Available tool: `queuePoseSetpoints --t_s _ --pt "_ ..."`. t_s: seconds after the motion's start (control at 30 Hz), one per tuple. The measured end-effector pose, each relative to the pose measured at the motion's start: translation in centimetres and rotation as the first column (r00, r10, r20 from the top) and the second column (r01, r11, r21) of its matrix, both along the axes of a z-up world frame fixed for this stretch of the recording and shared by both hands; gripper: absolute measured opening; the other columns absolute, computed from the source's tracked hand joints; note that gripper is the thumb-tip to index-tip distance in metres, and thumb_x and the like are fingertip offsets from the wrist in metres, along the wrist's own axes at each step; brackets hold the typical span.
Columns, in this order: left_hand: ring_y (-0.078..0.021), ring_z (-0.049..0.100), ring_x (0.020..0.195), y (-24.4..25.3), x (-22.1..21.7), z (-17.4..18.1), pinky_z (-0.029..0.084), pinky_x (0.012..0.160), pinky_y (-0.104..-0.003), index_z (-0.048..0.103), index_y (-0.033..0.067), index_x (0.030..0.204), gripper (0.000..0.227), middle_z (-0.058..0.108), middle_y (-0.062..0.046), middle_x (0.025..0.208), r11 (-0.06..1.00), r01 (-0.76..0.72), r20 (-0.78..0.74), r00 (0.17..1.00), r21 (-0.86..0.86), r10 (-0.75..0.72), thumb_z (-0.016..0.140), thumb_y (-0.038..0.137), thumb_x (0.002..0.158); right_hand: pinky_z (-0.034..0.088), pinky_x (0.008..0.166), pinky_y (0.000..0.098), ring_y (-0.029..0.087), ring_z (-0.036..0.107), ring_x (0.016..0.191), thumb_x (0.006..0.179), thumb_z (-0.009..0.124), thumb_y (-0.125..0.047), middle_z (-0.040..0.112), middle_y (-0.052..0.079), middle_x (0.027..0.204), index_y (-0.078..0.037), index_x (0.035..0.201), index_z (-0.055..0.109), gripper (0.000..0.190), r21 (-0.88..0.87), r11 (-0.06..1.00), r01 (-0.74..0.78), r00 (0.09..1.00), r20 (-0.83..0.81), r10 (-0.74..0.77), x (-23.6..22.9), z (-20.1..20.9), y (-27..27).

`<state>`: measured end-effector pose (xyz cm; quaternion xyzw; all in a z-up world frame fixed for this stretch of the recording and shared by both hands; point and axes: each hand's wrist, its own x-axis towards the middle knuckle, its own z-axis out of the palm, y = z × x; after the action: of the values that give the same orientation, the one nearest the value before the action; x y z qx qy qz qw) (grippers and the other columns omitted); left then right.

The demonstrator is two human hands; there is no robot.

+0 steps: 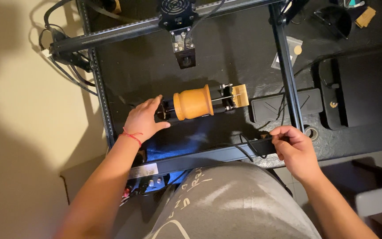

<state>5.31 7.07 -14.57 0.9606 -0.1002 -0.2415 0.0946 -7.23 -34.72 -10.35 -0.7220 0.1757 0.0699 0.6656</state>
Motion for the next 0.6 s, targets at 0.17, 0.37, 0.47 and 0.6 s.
queuePoseSetpoints --t_s 0.17,0.37,0.47,0.6 --pt "-0.0335 0.055 0.127 0.4 -0.3 -0.5 0.047 0.103 -0.048 0.029 0.0144 0.156 0.102 0.053 -0.012 0.141 0.996 -0.042 -0.030 0.999 0.083 0.044 0.080 0.048 0.074 0.043 0.043 0.0282 0.015 0.046 0.045 0.081 0.052 0.016 0.057 0.015 0.076 0.006 0.104 0.065 0.027 0.005 1.000 0.007 1.000 -0.012 -0.007 0.1 0.3 0.1" --pt "-0.0279 0.066 0.097 0.9 -1.7 -2.0 0.056 0.078 -0.045 0.060 0.0208 0.095 0.036 0.061 -0.003 0.095 0.956 -0.151 0.117 0.985 0.253 0.124 0.073 0.050 0.078 0.042 0.041 0.0286 0.016 0.046 0.042 0.081 0.052 0.016 0.057 0.016 0.073 0.006 0.102 0.065 0.026 0.011 1.000 0.003 1.000 0.005 -0.003 0.2 0.1 -0.2" --pt "-0.0272 0.071 0.097 0.5 -3.1 -3.6 0.058 0.079 -0.044 0.073 0.0224 0.087 0.030 0.073 -0.003 0.092 0.961 0.115 -0.169 0.983 0.252 -0.073 0.057 0.048 0.087 0.043 0.040 0.0272 0.015 0.047 0.041 0.081 0.053 0.015 0.057 0.014 0.074 0.004 0.103 0.065 0.028 0.027 1.000 -0.016 1.000 0.014 0.015 0.3 -0.2 -0.3" --pt "-0.0355 0.059 0.116 -0.1 -2.8 -6.4 0.051 0.093 -0.053 0.040 0.0153 0.145 0.069 0.056 -0.013 0.129 0.953 0.232 -0.374 0.916 0.195 -0.147 0.065 0.044 0.088 0.038 0.041 0.0264 0.014 0.043 0.044 0.085 0.050 0.012 0.054 0.010 0.073 0.000 0.102 0.064 0.025 -0.013 1.000 -0.017 0.998 -0.056 0.016 0.6 1.0 0.1"
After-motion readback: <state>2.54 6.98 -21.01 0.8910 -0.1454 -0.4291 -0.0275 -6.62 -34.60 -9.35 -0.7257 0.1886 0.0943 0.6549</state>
